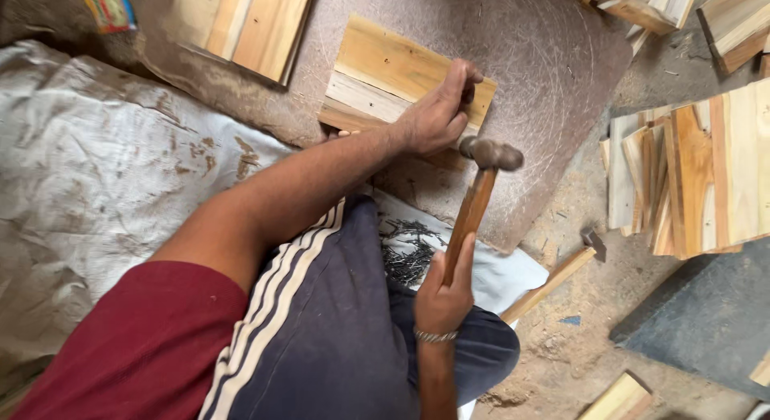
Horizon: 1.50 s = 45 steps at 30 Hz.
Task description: The person assembles small wooden frames by nailing planks together using a hammer. They repeatedly position planks, insert nails, and hammer them into place, occasionally flipping the pieces to work on different sides.
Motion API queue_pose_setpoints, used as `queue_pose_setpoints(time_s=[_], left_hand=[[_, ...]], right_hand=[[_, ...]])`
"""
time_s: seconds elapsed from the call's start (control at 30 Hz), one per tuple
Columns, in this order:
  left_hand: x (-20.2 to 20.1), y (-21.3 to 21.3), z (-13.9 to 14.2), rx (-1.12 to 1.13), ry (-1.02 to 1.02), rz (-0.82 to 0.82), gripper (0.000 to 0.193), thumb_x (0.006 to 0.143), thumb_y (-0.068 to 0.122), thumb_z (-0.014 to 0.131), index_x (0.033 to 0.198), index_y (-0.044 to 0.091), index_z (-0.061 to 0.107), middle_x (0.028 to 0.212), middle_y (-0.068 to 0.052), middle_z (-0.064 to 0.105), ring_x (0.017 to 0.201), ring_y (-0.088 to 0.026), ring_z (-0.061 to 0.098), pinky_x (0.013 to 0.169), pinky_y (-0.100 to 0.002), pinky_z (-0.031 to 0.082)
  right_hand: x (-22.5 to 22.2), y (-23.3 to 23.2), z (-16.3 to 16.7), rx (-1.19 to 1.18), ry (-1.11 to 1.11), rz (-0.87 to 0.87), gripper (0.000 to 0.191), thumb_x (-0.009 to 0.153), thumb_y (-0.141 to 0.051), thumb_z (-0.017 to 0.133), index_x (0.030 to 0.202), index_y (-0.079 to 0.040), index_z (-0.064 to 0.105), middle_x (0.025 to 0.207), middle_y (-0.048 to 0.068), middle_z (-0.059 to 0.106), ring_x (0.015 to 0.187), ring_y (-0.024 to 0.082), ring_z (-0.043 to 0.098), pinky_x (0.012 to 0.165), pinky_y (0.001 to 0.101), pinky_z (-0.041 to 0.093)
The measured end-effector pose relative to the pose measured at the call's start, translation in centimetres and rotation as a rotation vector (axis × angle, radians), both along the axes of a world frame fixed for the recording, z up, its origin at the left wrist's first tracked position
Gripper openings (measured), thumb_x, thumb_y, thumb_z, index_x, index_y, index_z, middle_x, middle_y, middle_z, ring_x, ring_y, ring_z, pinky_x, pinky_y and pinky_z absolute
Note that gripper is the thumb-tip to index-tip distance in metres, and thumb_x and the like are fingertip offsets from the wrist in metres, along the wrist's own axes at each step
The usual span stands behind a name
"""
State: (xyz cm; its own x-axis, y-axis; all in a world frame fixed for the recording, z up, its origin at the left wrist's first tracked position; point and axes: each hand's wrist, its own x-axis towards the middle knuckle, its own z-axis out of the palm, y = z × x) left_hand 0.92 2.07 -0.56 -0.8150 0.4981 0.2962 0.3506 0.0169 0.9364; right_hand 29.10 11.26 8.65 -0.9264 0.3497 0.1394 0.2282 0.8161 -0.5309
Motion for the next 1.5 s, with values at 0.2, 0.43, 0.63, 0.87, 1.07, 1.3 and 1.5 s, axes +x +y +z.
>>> queue_pose_setpoints(time_s=[0.2, 0.43, 0.63, 0.87, 1.07, 1.3, 1.5], left_hand=[[-0.2, 0.2, 0.0, -0.051, -0.063, -0.015, 0.056, 0.086, -0.004, 0.046, 0.134, 0.011, 0.022, 0.105, -0.012, 0.044, 0.099, -0.025, 0.057, 0.091, -0.044, 0.056], [0.0, 0.2, -0.2, -0.028, -0.043, -0.008, 0.049, 0.092, -0.004, 0.045, 0.136, 0.008, 0.024, 0.105, -0.013, 0.045, 0.099, -0.025, 0.057, 0.096, -0.046, 0.054], [-0.3, 0.2, -0.3, -0.043, -0.078, -0.014, 0.043, 0.095, 0.000, 0.048, 0.133, 0.009, 0.028, 0.105, -0.014, 0.051, 0.098, -0.026, 0.061, 0.090, -0.045, 0.057], [2.9, -0.6, 3.0, -0.065, -0.069, -0.002, 0.043, 0.089, 0.007, 0.055, 0.129, 0.009, 0.039, 0.105, -0.017, 0.058, 0.095, -0.031, 0.065, 0.086, -0.047, 0.057], [14.9, -2.0, -1.4, -0.619, 0.170, -1.056, 0.029, 0.090, 0.033, 0.069, 0.108, 0.011, 0.067, 0.103, -0.014, 0.072, 0.095, -0.036, 0.072, 0.079, -0.051, 0.058], [18.5, -0.5, -10.1, -0.923, 0.443, -1.446, 0.023, 0.088, 0.022, 0.065, 0.105, 0.010, 0.077, 0.106, -0.014, 0.075, 0.096, -0.035, 0.073, 0.077, -0.052, 0.059], [18.8, 0.0, -11.4, -0.800, 0.523, -1.451, 0.025, 0.092, 0.024, 0.064, 0.100, 0.006, 0.079, 0.103, -0.017, 0.076, 0.096, -0.035, 0.073, 0.079, -0.050, 0.059]], right_hand=[[-1.8, 2.1, 5.7, -0.047, 0.262, -0.079, 0.060, 0.110, -0.021, 0.057, 0.158, 0.005, 0.033, 0.099, 0.021, 0.067, 0.071, 0.017, 0.065, 0.054, 0.0252, 0.054], [-2.7, 1.5, 1.5, 0.298, 0.409, -0.205, 0.053, 0.110, -0.018, 0.056, 0.157, -0.001, 0.038, 0.088, 0.012, 0.072, 0.061, 0.010, 0.065, 0.052, 0.0243, 0.055], [0.2, -0.3, -1.3, -0.166, 0.104, -0.136, 0.058, 0.103, -0.013, 0.061, 0.154, 0.005, 0.040, 0.135, 0.034, 0.066, 0.100, 0.030, 0.074, 0.085, 0.0374, 0.061], [1.0, -0.8, -1.0, -0.871, -0.066, -0.427, 0.077, 0.100, -0.008, 0.057, 0.167, -0.007, 0.019, 0.077, 0.010, 0.060, 0.050, 0.014, 0.050, 0.040, 0.0296, 0.044], [0.3, 0.5, -2.8, -1.241, -0.028, -0.405, 0.079, 0.102, -0.014, 0.049, 0.167, -0.016, 0.005, 0.069, 0.004, 0.055, 0.046, 0.011, 0.053, 0.039, 0.0257, 0.049], [0.4, 0.6, -4.5, -1.187, -0.032, -0.407, 0.076, 0.105, -0.012, 0.050, 0.168, -0.013, 0.007, 0.075, 0.007, 0.058, 0.055, 0.013, 0.057, 0.048, 0.0281, 0.052], [0.9, 0.9, -4.9, -1.207, -0.029, -0.427, 0.077, 0.106, -0.013, 0.052, 0.168, -0.014, 0.007, 0.078, 0.008, 0.059, 0.058, 0.013, 0.057, 0.049, 0.0283, 0.052]])
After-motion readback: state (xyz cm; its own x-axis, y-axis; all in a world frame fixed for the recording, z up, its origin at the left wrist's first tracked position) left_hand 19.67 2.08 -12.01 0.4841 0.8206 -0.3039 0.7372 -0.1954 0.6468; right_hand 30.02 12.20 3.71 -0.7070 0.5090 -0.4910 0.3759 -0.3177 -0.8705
